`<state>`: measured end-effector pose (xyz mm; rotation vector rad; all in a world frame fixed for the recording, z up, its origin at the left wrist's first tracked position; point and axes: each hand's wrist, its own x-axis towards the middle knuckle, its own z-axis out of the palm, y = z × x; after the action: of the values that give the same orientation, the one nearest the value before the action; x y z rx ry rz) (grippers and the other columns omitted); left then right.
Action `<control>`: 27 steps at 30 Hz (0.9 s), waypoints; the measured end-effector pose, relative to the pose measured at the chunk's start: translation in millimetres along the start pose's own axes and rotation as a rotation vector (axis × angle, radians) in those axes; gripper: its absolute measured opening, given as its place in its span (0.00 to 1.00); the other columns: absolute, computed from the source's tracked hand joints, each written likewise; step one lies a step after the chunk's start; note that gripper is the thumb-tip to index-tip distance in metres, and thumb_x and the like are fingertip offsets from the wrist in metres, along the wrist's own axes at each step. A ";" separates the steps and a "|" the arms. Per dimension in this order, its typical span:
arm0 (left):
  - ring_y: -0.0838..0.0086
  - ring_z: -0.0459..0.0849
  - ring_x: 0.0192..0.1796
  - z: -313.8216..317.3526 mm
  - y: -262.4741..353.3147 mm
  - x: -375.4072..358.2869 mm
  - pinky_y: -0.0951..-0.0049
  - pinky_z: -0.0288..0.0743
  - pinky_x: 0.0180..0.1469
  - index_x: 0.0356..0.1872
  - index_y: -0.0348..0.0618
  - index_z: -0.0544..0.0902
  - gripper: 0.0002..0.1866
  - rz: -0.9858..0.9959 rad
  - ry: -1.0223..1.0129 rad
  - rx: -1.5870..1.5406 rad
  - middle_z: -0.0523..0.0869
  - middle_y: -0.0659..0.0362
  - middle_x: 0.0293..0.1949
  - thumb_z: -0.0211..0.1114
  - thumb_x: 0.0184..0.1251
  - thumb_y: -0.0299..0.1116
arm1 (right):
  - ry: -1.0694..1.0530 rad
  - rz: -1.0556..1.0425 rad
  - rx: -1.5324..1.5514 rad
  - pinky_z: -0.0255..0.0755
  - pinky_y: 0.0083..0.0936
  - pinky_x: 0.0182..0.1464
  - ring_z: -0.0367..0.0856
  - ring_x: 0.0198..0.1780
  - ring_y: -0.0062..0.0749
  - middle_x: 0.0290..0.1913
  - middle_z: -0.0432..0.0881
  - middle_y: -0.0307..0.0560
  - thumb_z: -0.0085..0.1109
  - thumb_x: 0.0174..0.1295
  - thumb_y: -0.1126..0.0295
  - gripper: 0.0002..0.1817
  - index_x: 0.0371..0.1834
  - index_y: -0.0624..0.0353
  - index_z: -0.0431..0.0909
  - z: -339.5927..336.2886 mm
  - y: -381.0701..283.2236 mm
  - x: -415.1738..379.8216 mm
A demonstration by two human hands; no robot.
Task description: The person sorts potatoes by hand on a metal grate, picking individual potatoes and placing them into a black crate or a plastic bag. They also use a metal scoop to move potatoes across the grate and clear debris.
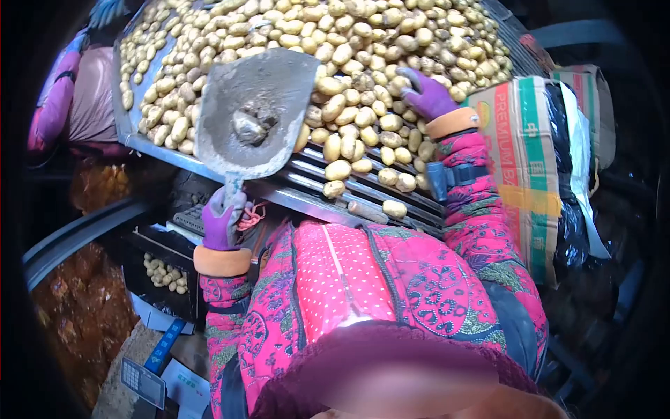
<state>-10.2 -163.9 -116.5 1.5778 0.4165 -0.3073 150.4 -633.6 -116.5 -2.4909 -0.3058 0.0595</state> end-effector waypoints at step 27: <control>0.71 0.82 0.33 -130.5 -27.6 -168.5 0.74 0.78 0.37 0.54 0.38 0.80 0.22 0.702 0.546 1.022 0.82 0.54 0.39 0.63 0.67 0.44 | -1.015 -0.474 0.781 0.60 0.33 0.70 0.66 0.68 0.37 0.69 0.68 0.54 0.70 0.55 0.64 0.45 0.75 0.57 0.55 161.1 -273.5 -87.0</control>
<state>-180.8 -45.9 -60.0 2.6958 0.0622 0.5675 -8.6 -346.9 -87.3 -1.3929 -1.0347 1.0347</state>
